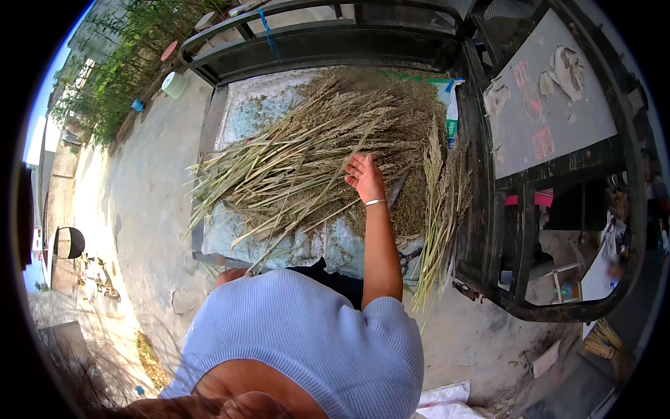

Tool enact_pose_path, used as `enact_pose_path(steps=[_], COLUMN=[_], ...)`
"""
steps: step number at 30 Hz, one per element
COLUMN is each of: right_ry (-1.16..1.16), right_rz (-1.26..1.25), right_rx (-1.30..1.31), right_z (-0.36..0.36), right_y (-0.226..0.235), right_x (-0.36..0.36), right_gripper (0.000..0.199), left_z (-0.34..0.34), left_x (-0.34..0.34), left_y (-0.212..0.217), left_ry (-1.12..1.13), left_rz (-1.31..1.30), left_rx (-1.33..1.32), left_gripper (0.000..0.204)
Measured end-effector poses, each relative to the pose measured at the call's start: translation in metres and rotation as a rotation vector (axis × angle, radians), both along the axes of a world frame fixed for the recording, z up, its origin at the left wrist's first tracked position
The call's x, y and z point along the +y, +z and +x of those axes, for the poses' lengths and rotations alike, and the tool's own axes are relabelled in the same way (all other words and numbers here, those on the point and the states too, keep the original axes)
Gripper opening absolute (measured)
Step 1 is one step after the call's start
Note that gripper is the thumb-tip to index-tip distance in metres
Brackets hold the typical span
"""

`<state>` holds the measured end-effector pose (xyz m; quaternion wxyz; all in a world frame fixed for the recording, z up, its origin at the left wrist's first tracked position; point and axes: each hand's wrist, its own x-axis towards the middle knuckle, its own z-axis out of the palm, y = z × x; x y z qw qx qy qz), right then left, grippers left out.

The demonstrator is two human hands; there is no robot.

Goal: The person processes dried grain stalks by hand, stripping the grain heads from the stems and placing them on a pile. They then gather the stalks, align them, and use shears to cut them into shorter pieces.

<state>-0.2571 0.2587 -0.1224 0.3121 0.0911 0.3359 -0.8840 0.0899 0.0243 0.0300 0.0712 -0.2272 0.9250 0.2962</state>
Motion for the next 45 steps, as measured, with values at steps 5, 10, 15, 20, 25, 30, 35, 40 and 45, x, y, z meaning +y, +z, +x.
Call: enact_pose_path(steps=[5, 10, 15, 20, 25, 30, 35, 40, 45], right_ry=[-0.262, -0.361, -0.239, 0.286, 0.304, 0.345, 0.323, 0.184, -0.027], right_rz=[-0.177, -0.100, 0.594, 0.472, 0.344, 0.421, 0.106, 0.093, 0.266], right_rx=[-0.115, -0.307, -0.358, -0.178, -0.244, -0.086, -0.011, -0.075, -0.132], right_z=[-0.013, -0.036, -0.037, 0.038, 0.082, 0.071, 0.109, 0.128, 0.104], right_y=[-0.018, -0.054, -0.074, -0.108, -0.109, -0.122, -0.047, -0.012, -0.029], right_x=[0.010, 0.022, 0.027, -0.085, -0.201, -0.232, -0.205, -0.166, -0.132], right_gripper=[0.033, 0.040, 0.070, 0.058, 0.045, 0.017, 0.022, 0.027, 0.028], left_z=[0.012, 0.122, 0.234, 0.379, 0.401, 0.288, 0.021, -0.060, -0.070], left_x=[-0.011, -0.038, -0.047, -0.030, 0.005, -0.035, -0.053, -0.026, 0.009], left_y=[-0.001, -0.067, -0.040, -0.070, -0.110, -0.166, -0.061, -0.080, -0.096], left_ry=[-0.195, 0.171, 0.688, 1.087, 1.100, 0.897, 0.261, 0.027, 0.093], left_rz=[-0.156, -0.058, -0.235, -0.257, -0.111, -0.167, -0.494, 0.176, 0.360], left_rx=[-0.043, 0.030, -0.109, -0.674, -0.885, -0.323, 0.326, 0.241, 0.164], left_gripper=[0.020, 0.016, 0.016, 0.016, 0.017, 0.020, 0.034, 0.018, 0.025])
